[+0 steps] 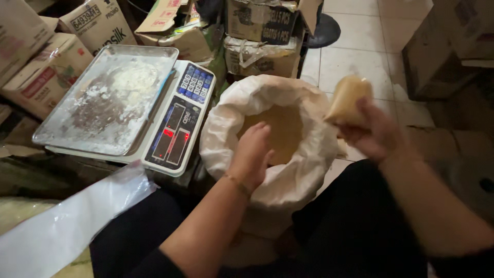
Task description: The person scoops a white powder from a large sack into small plastic bags using a scoop. They place each filled bag on a digital scale to check the weight, then tie the bag closed. The process is repeated for multiple bags.
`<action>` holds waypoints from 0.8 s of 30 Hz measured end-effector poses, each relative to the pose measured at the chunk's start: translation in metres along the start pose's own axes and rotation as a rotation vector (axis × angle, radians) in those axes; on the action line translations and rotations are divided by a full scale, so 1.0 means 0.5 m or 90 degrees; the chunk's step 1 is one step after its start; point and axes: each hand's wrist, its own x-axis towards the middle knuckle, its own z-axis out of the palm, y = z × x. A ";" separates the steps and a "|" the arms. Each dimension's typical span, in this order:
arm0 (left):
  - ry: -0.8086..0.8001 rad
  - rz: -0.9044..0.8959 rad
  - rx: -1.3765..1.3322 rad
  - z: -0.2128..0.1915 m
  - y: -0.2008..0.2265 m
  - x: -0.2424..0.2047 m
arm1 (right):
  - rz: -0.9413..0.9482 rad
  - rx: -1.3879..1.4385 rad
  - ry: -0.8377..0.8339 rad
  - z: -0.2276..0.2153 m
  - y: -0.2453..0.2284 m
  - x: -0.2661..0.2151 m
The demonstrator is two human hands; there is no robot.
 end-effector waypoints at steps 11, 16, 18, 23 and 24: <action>0.134 -0.090 0.024 -0.127 -0.069 -0.005 | 0.135 -0.056 0.304 -0.282 0.034 0.332; 0.093 -0.089 0.019 -0.159 -0.059 -0.011 | 0.192 -0.092 0.374 -0.334 0.097 0.423; 0.091 -0.089 0.024 -0.167 -0.058 -0.009 | 0.190 -0.013 0.334 -0.358 0.100 0.443; 0.090 -0.090 0.032 -0.174 -0.062 -0.007 | 0.077 -0.436 0.229 -0.345 0.074 0.465; 0.087 -0.085 0.034 -0.173 -0.062 -0.009 | 0.026 -0.647 0.194 -0.322 0.067 0.454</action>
